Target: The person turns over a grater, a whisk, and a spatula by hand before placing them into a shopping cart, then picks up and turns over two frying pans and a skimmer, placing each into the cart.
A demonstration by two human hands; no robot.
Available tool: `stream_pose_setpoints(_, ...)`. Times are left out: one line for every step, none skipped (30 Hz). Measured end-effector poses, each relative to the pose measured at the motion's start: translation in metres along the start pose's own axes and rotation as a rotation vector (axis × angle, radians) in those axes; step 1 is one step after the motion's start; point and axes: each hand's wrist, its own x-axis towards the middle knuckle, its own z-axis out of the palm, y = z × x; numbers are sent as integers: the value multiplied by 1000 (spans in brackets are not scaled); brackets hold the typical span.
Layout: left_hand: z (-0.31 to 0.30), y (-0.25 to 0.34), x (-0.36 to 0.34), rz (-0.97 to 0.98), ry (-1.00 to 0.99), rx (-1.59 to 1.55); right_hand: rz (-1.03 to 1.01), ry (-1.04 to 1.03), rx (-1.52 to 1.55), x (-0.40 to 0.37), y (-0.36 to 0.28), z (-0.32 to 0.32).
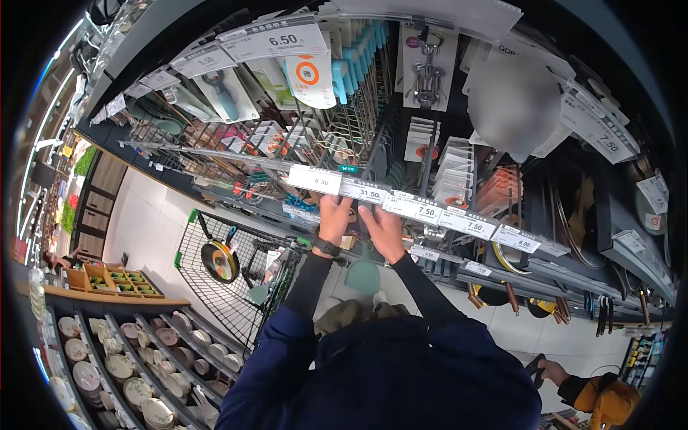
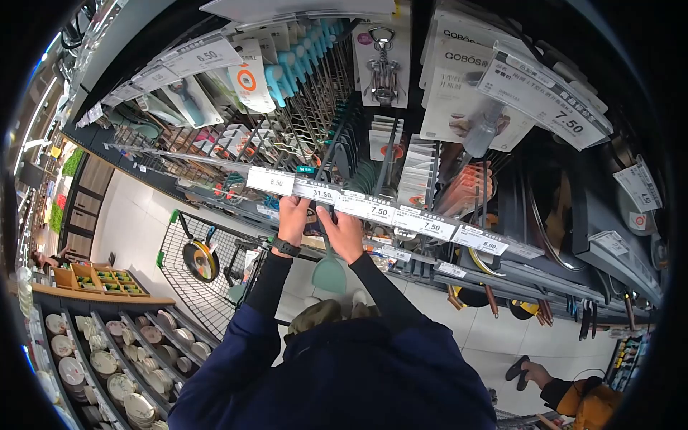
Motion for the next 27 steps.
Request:
stream_pose_setpoints(0,1,-1,-3,-1,2,-84,41,0,0,2,3)
stream_pose_setpoints(0,2,-1,-2,-20,-14,-169,81,0,1,3,5)
stream_pose_setpoints(-1,4,-1,-1,-38,-30,-168,81,1,0,5,4)
stream_pose_setpoints(-2,5,-2,-2,-37,-29,-55,20,-7,-1,-2,0)
stream_pose_setpoints(-2,6,-3,-6,-53,-9,57,-42,-15,-2,-5,-3)
stream_pose_setpoints(-1,7,-3,-9,-70,11,56,-42,-15,-2,-2,-1)
stream_pose_setpoints(-1,5,0,-6,-69,11,-1,5,-12,-3,0,0)
stream_pose_setpoints(-1,2,2,12,-68,10,-55,52,-9,-3,2,2)
stream_pose_setpoints(-1,-1,3,27,-67,8,-53,51,-9,-3,5,3)
stream_pose_setpoints(-2,-4,3,23,-66,7,-45,49,2,-2,2,1)
stream_pose_setpoints(-2,-7,6,47,-70,38,-37,48,13,0,1,0)
stream_pose_setpoints(-3,-9,9,72,-75,69,-35,48,11,4,3,0)
stream_pose_setpoints(-6,-19,16,68,-75,68,-109,72,76,7,8,3)
stream_pose_setpoints(-9,-30,23,91,-99,91,-182,96,141,11,18,6)
stream_pose_setpoints(-14,-41,30,113,-123,114,-204,113,67,18,36,11)
stream_pose_setpoints(-15,-38,35,78,-150,115,-166,79,29,20,36,6)
stream_pose_setpoints(-25,-59,52,182,-201,289,-157,66,-31,24,42,5)
stream_pose_setpoints(-36,-79,70,290,-252,463,-152,54,-90,29,52,4)
stream_pose_setpoints(-34,-61,72,202,-327,358,-153,54,-93,34,66,6)
stream_pose_setpoints(-38,-57,78,206,-326,355,-202,110,-252,39,82,8)
stream_pose_setpoints(-43,-54,84,349,-401,549,-251,166,-411,44,94,10)
stream_pose_setpoints(-46,-51,88,491,-474,745,-254,164,-413,47,98,9)
stream_pose_setpoints(-42,-35,88,422,-494,846,-297,164,-452,49,102,7)
stream_pose_setpoints(-40,-32,89,422,-491,844,-340,164,-491,51,106,6)
stream_pose_setpoints(-42,-39,91,412,-456,764,-367,128,-596,53,112,4)
stream_pose_setpoints(-46,-55,93,401,-421,683,-368,123,-599,52,111,5)
stream_pose_setpoints(-46,-74,90,612,-251,624,-310,121,-523,53,109,5)
